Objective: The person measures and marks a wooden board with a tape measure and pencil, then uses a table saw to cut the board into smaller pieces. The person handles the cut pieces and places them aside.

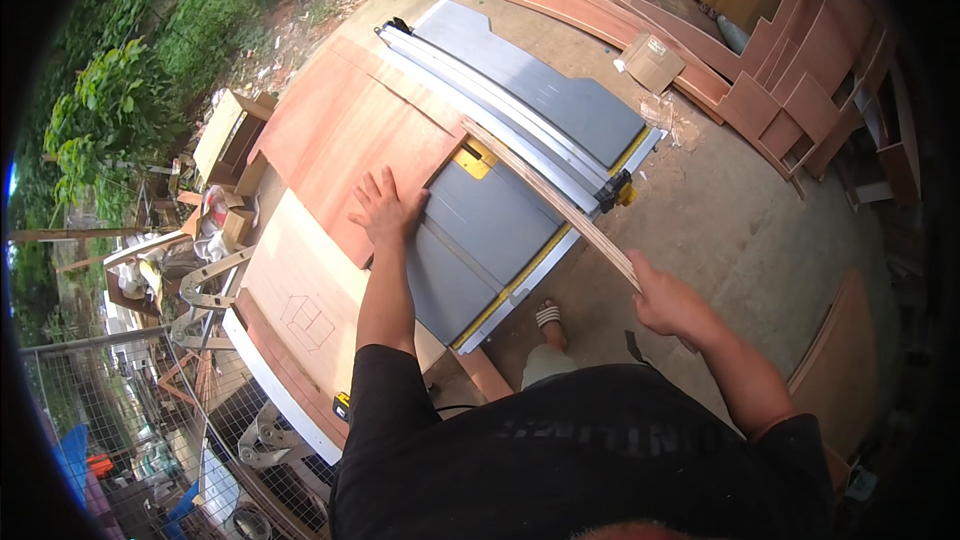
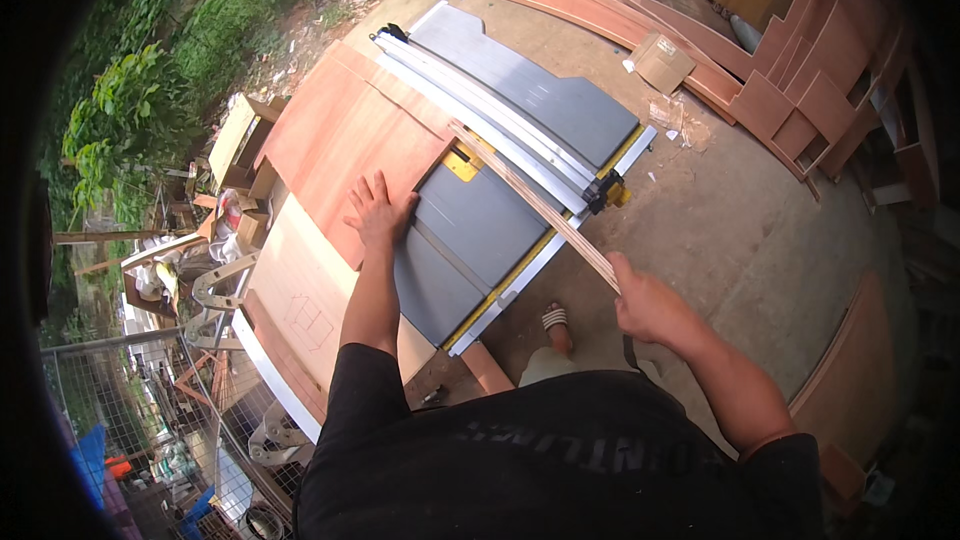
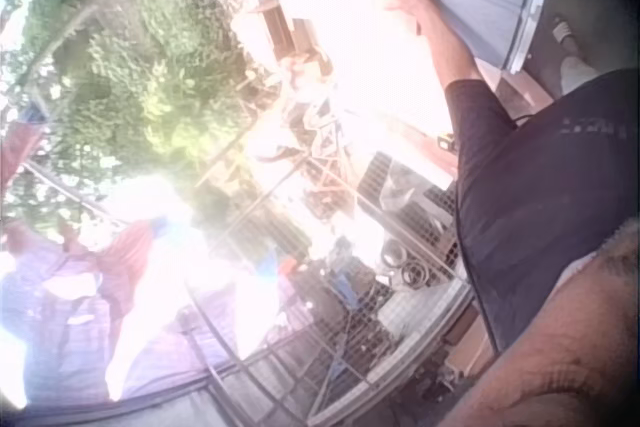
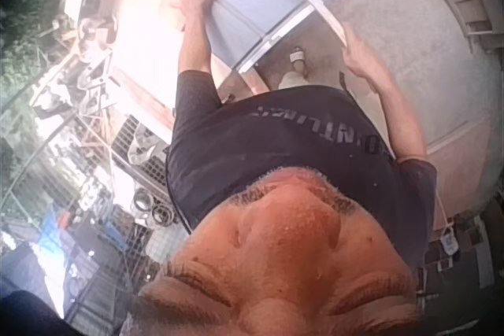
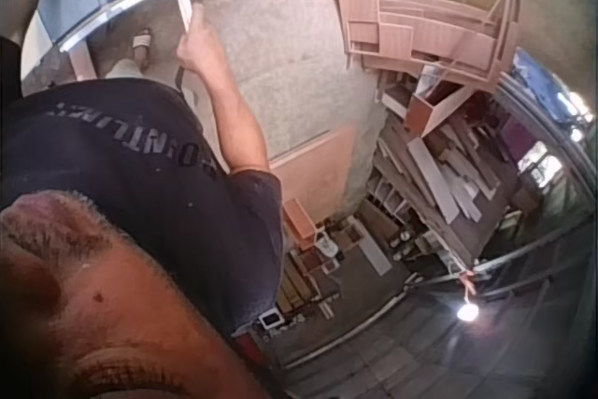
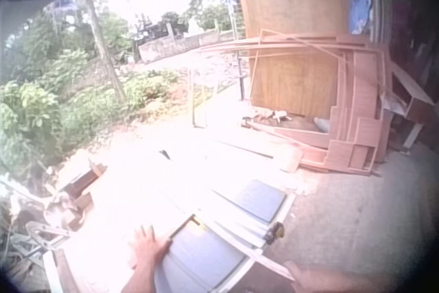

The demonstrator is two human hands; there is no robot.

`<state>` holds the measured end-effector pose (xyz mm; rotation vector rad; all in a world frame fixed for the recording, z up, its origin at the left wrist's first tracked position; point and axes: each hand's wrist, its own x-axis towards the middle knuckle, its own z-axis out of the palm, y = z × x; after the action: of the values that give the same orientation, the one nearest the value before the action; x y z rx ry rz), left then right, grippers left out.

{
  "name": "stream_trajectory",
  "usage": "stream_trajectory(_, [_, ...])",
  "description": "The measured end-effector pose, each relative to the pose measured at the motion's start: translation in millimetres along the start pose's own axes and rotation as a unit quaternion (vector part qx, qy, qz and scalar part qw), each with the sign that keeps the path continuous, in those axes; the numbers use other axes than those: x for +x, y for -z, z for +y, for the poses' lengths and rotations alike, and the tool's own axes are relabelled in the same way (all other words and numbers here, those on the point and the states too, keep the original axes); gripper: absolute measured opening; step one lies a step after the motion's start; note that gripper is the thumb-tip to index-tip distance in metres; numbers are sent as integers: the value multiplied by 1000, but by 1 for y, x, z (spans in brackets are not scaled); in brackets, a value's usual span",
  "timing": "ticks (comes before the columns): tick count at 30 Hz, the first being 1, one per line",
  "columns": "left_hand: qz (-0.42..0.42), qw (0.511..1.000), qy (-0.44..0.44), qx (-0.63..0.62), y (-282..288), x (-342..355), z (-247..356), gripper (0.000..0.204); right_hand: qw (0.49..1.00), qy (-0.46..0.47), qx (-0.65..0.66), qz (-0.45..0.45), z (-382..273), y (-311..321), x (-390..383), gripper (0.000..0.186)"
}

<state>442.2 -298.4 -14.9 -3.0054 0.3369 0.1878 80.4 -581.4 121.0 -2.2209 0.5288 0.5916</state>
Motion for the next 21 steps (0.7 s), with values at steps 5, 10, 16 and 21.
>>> stream_trajectory(5, [-18, 1000, 9, -16, 6, 15, -5, 97, 1000, -13, -3, -1, -6, 5, 17, 54])
stream_trajectory(10, [-20, 999, 12, -22, 8, 20, -7, 98, 1000, -20, -20, -10, -10, 14, 22, 56])
stream_trajectory(16, [-23, 999, 10, -24, 10, 25, -11, 98, 999, -2, -35, 1, -9, 13, 39, 56])
stream_trajectory(21, [-21, 1000, 11, -17, 10, 36, -16, 99, 1000, 0, -27, -8, -16, 22, 58, 56])
